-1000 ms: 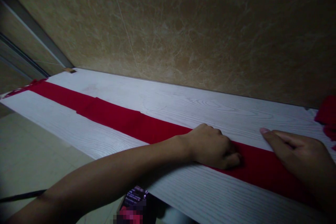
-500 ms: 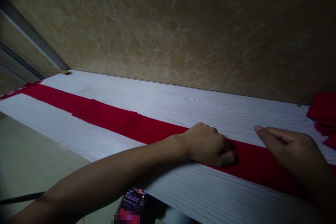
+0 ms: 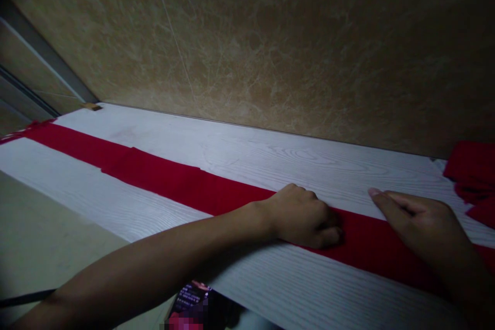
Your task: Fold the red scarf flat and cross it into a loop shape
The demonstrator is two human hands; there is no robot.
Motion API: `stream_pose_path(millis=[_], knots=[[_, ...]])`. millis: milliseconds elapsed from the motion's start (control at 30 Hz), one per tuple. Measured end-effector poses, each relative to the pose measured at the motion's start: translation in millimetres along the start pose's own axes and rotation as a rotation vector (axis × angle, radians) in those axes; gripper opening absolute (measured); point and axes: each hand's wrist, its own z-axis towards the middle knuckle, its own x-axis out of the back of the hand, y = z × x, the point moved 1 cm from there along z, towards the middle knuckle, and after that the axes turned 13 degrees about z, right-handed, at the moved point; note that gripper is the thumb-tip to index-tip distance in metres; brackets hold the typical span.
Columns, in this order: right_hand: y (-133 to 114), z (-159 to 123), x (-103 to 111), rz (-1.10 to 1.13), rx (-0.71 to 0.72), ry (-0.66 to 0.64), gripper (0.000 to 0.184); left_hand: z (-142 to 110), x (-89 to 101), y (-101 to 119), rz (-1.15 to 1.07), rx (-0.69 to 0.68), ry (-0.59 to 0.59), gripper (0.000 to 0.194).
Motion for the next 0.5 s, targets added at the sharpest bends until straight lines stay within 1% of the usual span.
stream_pose_path(millis=[67,167,333,500], knots=[[-2.2,-1.8,0.4,0.032,-0.057,-0.016,0.039,-0.4,-0.4,0.1,0.01,-0.001,0.019,0.041],[-2.6,-2.5,1.0,0.014,-0.058,-0.037,0.042,-0.9,-0.8,-0.8,-0.012,0.006,0.072,0.041],[6.0,0.9,2.3,-0.037,0.005,-0.115,0.043,-2.3,-1.8,-3.4,0.024,0.019,0.186,0.034],[11.1,2.0,0.4,-0.061,0.051,-0.128,0.044,-1.5,-5.3,-4.6,0.086,0.058,0.262,0.035]])
